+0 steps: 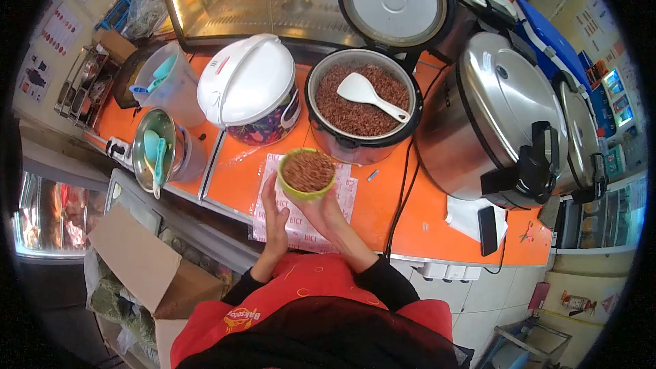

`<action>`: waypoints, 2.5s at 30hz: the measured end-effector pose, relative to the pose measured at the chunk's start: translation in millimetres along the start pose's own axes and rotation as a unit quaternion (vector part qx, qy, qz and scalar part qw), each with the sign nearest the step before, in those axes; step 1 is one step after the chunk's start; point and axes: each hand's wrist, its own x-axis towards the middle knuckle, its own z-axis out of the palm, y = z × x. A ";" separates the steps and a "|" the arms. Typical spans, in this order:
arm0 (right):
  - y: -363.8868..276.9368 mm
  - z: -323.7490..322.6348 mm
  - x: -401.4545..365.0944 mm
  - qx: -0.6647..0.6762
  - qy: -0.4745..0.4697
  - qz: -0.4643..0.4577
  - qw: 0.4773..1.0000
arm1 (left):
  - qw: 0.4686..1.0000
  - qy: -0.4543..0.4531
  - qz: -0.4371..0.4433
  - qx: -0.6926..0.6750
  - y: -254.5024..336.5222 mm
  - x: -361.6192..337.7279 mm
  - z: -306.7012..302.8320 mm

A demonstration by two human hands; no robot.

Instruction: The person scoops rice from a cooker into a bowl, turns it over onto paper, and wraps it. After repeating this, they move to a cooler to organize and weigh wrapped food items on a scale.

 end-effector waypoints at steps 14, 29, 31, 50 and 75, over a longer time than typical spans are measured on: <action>30.4 -100.1 -4.6 -0.786 0.043 -0.053 0.614 | 0.809 -0.175 -0.057 0.558 -132.1 -45.6 -50.4; 25.0 -71.7 1.4 -0.871 -0.055 0.032 0.487 | 0.829 -0.173 -0.046 0.530 -132.2 -56.7 -57.9; 10.3 -58.5 -6.4 -0.859 -0.067 -0.071 0.502 | 0.857 -0.175 -0.036 0.483 -128.8 -63.4 -63.6; 2.7 -84.1 -93.8 -0.791 -0.036 -0.072 0.606 | 0.911 -0.195 0.010 0.363 -130.4 -60.1 -91.3; 34.0 -142.3 -54.9 -0.873 0.264 -0.076 0.402 | 0.844 -0.026 -0.096 0.527 -153.8 -13.0 -60.6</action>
